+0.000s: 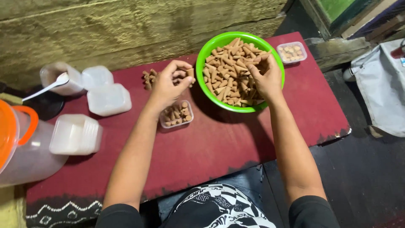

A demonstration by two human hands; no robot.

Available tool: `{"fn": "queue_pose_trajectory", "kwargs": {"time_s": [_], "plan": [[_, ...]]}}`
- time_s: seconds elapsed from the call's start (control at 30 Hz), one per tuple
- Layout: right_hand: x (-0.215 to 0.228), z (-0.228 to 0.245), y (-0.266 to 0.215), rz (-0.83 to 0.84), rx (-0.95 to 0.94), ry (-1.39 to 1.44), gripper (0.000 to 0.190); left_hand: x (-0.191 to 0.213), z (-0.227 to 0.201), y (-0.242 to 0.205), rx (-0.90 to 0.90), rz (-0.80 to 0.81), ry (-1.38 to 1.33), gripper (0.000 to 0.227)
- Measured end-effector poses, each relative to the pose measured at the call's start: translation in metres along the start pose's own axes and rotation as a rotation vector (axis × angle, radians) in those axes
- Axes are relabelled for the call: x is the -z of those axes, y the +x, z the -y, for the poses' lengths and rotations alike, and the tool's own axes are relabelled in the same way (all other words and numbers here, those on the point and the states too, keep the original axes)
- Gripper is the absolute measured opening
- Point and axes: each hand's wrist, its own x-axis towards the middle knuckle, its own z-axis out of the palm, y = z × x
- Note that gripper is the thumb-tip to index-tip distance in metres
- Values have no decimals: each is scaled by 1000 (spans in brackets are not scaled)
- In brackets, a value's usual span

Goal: The person places incense cones from a large bowl into small plastic containers by hand, arranging them upright in some containers and filling others loosely.

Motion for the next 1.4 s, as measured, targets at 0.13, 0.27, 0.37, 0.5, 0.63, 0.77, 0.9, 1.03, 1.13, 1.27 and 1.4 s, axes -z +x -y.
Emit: {"fn": "queue_pose_trajectory", "kwargs": {"time_s": [0.13,0.27,0.37,0.5,0.63,0.77,0.9,1.03,1.13,1.27,1.4], "plan": [[-29,16,-9,43,61,123,19,34,9,-31,-35,-87,28,32],[-70,75,-37,169,184,73,18,54,-11,-67,34,-166,278,31],[-103,88,-52,308,252,-17,24,54,-9,-88,53,-148,458,30],[-138,83,-70,493,252,-145,42,48,7,-104,-11,-78,617,30],[-154,85,-70,566,235,-182,55,48,25,-110,-67,-56,670,28],[-168,72,-72,515,221,-211,22,48,44,-116,-101,-53,859,26],[-178,77,-77,520,210,-237,25,47,56,-120,-115,-77,929,21],[-191,79,-84,503,265,-257,39,46,61,-119,-120,-88,935,22],[-194,79,-87,550,238,-308,22,45,59,-119,-117,-93,907,21],[-196,76,-88,533,379,-408,14,44,60,-120,-139,-104,930,21],[-196,79,-92,552,374,-447,14,44,70,-120,-159,-115,941,17]]}}
